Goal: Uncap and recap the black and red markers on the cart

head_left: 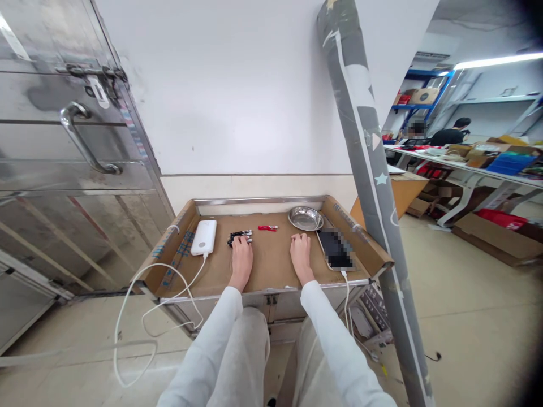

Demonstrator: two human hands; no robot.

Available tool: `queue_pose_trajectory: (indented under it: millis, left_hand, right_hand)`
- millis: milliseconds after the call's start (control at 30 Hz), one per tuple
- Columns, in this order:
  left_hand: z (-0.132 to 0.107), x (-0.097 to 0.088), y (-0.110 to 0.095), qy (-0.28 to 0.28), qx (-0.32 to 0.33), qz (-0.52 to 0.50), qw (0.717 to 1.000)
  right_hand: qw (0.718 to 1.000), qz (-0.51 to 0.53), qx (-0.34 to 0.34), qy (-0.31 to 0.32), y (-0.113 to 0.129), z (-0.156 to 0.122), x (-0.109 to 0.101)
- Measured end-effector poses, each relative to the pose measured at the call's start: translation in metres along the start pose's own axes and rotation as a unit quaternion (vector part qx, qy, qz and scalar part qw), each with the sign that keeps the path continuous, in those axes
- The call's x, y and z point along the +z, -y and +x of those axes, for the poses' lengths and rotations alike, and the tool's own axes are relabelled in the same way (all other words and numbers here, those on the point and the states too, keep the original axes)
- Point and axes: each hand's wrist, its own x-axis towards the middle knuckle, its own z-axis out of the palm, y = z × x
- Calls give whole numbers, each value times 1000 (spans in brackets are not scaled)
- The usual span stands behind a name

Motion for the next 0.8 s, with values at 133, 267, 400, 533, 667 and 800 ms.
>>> queue_pose_trajectory:
  millis: [133,267,400,533,667,800]
  left_hand:
    - [4,1,1,-5,23,-19,1000]
    - [4,4,-3,3,75,-61,995]
    - [4,12,-7,44,142,-105,983]
    - [7,21,-7,49,127,-120,983]
    - [15,30,-10,77,125,-130,981]
    - [25,36,-14,119,150,-141,971]
  right_hand:
    - [999,8,21,49,-3,-1,3]
    - [994,15,-46,95,11,2,5]
    - [951,109,-214,194,33,8,10]
    - [961,123,-186,164,39,14,11]
    - [984,43,-138,103,31,19,12]
    - [986,-34,-120,113,28,23,16]
